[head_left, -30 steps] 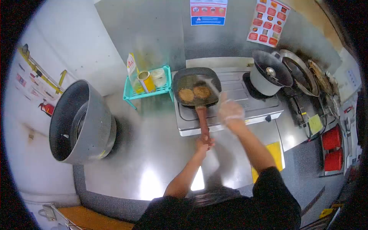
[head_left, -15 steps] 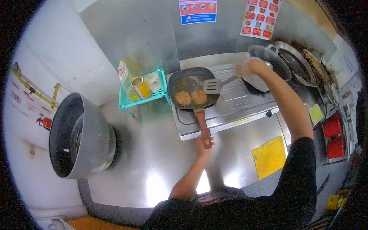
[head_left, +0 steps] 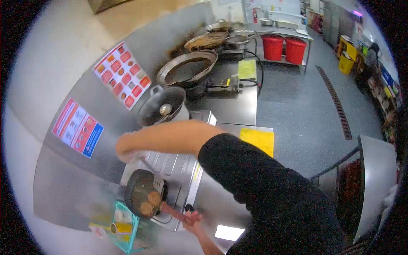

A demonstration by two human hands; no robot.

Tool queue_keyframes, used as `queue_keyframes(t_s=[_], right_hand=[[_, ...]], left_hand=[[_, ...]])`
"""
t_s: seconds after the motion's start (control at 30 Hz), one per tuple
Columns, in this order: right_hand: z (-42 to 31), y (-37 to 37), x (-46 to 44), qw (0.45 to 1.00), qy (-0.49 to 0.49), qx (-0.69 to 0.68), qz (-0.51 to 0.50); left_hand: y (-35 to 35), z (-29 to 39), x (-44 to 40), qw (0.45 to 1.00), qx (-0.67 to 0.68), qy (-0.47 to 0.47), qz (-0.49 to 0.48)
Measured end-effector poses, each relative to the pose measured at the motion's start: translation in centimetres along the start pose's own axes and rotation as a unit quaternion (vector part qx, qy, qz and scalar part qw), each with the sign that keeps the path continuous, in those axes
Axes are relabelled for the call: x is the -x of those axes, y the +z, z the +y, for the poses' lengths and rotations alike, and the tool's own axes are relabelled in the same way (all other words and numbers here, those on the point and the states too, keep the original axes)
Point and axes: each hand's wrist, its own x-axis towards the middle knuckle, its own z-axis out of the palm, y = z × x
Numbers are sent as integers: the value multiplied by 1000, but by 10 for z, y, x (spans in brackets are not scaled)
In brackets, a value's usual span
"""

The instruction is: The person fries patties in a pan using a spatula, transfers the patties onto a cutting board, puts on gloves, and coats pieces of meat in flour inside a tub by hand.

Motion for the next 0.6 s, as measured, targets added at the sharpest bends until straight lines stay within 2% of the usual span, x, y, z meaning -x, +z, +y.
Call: queue_keyframes(t_s=[0.03,0.07,0.13,0.17,0.2,0.3,0.33,0.43,0.47,0.5,0.53,0.57,0.6], right_hand=[[-4,0,-6,1000,-3,10,-8],[-2,0,0,1000,-3,12,-5],[18,12,13,999,20,-39,22],[21,16,15,997,27,-60,43],[20,18,16,995,24,-72,68],[18,29,44,981,18,-124,149],[20,33,57,974,14,-143,177],[6,42,110,939,-22,-188,287],[-3,43,132,922,-45,-206,324],[-11,50,148,901,-71,-233,360],[-15,59,168,876,-93,-270,389],[-8,65,181,857,-102,-312,398],[1,67,169,854,-110,-337,382]], left_hand=[[-6,11,2,985,165,-53,2],[-3,32,2,941,321,-110,1],[21,89,8,894,420,-148,-54],[28,95,4,904,383,-186,24],[42,116,12,921,340,-188,20],[34,120,16,943,262,-203,-30],[49,138,17,933,273,-234,25],[17,113,-10,939,192,-283,-28],[22,116,-3,955,169,-244,-14],[-21,75,-29,944,163,-221,-181],[2,74,-13,972,152,-179,-10],[43,115,10,966,138,-195,101],[24,96,4,980,99,-169,36]])
